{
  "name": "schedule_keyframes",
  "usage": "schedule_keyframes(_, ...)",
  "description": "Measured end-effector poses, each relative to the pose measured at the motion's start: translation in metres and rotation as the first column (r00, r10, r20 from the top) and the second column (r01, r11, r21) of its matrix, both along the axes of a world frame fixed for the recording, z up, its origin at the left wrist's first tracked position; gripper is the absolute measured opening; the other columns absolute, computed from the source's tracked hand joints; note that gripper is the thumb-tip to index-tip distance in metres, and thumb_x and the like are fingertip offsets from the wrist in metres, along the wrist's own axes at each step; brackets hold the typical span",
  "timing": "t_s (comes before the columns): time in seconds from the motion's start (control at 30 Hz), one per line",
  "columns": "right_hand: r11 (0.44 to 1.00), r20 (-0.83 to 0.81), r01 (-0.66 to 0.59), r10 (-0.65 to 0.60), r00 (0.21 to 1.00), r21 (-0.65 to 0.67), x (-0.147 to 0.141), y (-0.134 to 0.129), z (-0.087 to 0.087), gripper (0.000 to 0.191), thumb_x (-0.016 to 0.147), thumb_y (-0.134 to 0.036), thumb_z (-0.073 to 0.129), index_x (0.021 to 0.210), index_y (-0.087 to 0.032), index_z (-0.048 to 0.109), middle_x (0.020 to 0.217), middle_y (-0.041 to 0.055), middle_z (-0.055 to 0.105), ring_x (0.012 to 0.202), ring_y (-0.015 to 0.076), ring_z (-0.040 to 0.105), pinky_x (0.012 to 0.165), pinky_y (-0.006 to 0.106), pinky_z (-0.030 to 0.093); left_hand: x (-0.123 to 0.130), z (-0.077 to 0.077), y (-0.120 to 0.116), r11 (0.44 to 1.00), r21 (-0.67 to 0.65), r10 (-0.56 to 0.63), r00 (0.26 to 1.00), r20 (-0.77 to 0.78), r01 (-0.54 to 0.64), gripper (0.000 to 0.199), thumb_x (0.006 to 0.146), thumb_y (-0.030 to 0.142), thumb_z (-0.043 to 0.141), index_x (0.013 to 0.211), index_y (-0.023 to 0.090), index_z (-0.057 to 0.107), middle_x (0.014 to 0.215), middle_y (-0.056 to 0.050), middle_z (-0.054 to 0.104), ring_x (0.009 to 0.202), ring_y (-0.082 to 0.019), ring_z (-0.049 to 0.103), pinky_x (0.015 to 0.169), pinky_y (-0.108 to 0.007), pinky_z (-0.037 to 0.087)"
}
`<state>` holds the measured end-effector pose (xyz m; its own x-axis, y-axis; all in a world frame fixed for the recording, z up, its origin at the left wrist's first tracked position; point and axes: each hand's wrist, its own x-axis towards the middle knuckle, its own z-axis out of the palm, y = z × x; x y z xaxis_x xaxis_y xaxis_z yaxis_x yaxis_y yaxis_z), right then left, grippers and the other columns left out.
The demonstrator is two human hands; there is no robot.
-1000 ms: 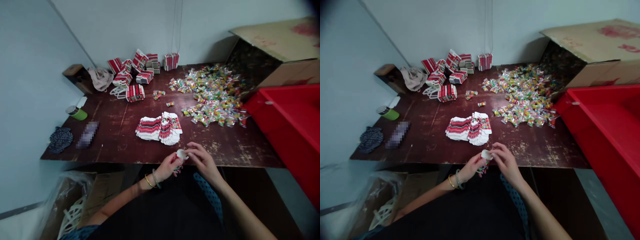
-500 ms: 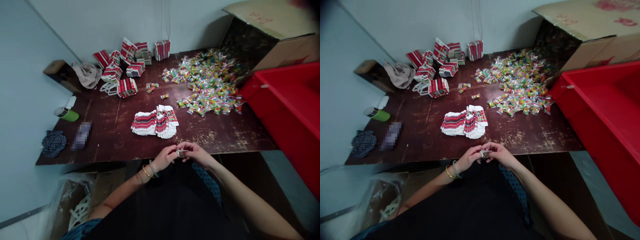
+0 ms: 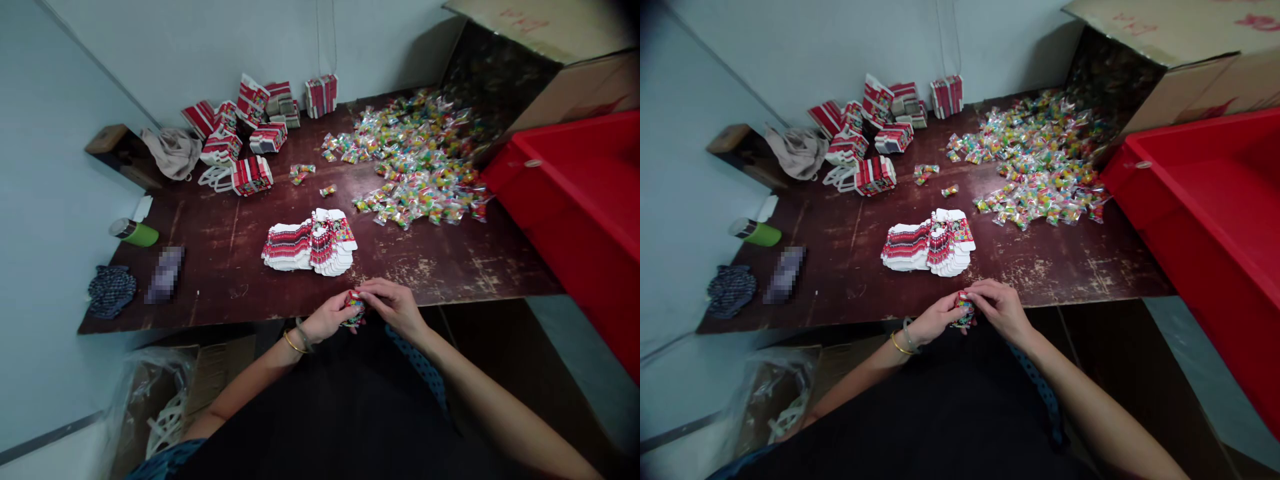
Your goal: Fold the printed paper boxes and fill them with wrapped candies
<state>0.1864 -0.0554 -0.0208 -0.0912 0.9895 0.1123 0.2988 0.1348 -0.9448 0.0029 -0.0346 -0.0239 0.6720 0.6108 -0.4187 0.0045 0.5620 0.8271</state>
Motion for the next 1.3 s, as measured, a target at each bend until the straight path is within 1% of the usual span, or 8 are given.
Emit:
schedule_keyframes(0.17,0.999,0.036,0.037,-0.037,0.999,0.006,0.009,-0.018,-0.005,0.024,0.089,-0.038,0.060,0.107,-0.029,0.074,0.106,0.0064,0.073,0.101,0.0243,0.065,0.092,0.044,0.051,0.015,-0.005,-0.011,0.999,-0.035,-0.003,0.999,0.036,0.005,0.052,0.084,0.046,0.061,0.125,0.015,0.051,0.094,-0.007,0.062,0.076,-0.017,0.062,0.061,-0.026,0.050)
schedule_keyframes(0.3,0.982,0.144,-0.054,0.081,0.986,-0.182,0.085,-0.045,0.015,0.026,0.089,-0.041,0.060,0.106,-0.028,0.074,0.109,0.0081,0.073,0.101,0.0273,0.067,0.090,0.044,0.054,0.022,0.000,-0.008,0.981,0.123,-0.156,0.988,0.019,0.153,0.054,0.081,0.036,0.068,0.129,0.019,0.052,0.120,-0.010,0.059,0.104,-0.020,0.059,0.087,-0.033,0.048)
schedule_keyframes(0.4,0.964,0.340,-0.150,0.220,0.915,-0.219,0.136,-0.049,0.021,0.025,0.085,-0.042,0.064,0.104,-0.030,0.075,0.108,0.0092,0.072,0.097,0.0295,0.068,0.083,0.044,0.057,0.010,0.003,0.005,0.983,0.173,-0.058,0.997,-0.045,0.064,0.051,0.081,0.033,0.067,0.128,0.019,0.053,0.121,-0.011,0.058,0.108,-0.020,0.057,0.092,-0.033,0.045)
schedule_keyframes(0.5,0.989,0.482,-0.140,0.142,0.865,-0.040,0.122,-0.006,0.008,0.028,0.088,-0.037,0.060,0.111,-0.028,0.071,0.115,0.0093,0.070,0.107,0.0300,0.064,0.091,0.048,0.053,-0.002,0.001,0.015,0.990,0.128,0.072,0.992,-0.099,-0.059,0.043,0.085,0.037,0.061,0.122,0.015,0.057,0.113,-0.011,0.060,0.095,-0.018,0.060,0.082,-0.032,0.049)
schedule_keyframes(0.63,0.943,0.567,-0.253,0.090,0.819,0.215,0.041,0.100,-0.016,0.056,0.082,-0.020,0.059,0.138,-0.019,0.051,0.143,0.0139,0.049,0.132,0.0305,0.045,0.106,0.050,0.040,-0.006,0.001,0.014,0.993,0.106,0.067,0.994,-0.089,-0.057,0.041,0.083,0.038,0.062,0.116,0.014,0.060,0.106,-0.010,0.062,0.089,-0.016,0.061,0.075,-0.028,0.049)
schedule_keyframes(0.8,0.881,0.650,-0.425,0.200,0.733,0.209,0.010,0.171,-0.030,0.034,0.077,-0.015,0.064,0.110,-0.017,0.070,0.121,0.0133,0.067,0.108,0.0283,0.063,0.093,0.042,0.050,-0.014,0.001,0.009,0.997,0.076,0.021,0.997,-0.081,-0.014,0.043,0.081,0.041,0.065,0.114,0.015,0.061,0.104,-0.009,0.063,0.087,-0.015,0.061,0.074,-0.027,0.048)
schedule_keyframes(1.13,0.841,0.517,-0.370,0.130,0.846,0.395,0.008,0.020,-0.011,0.034,0.088,-0.024,0.059,0.122,-0.028,0.064,0.118,0.0064,0.069,0.109,0.0251,0.060,0.094,0.046,0.048,0.001,-0.004,0.031,0.908,-0.256,0.379,0.911,0.161,-0.332,0.042,0.070,0.028,0.071,0.108,0.013,0.062,0.098,-0.009,0.068,0.089,-0.020,0.063,0.086,-0.034,0.046)
schedule_keyframes(1.3,0.916,0.457,-0.143,-0.048,0.888,0.375,-0.001,0.021,-0.009,0.029,0.089,-0.028,0.060,0.118,-0.028,0.066,0.127,0.0075,0.063,0.122,0.0295,0.050,0.101,0.052,0.042,0.013,-0.010,0.016,0.971,-0.154,0.179,0.983,-0.031,-0.181,0.015,0.065,0.018,0.063,0.079,0.011,0.063,0.065,-0.003,0.064,0.061,-0.014,0.059,0.065,-0.029,0.046)
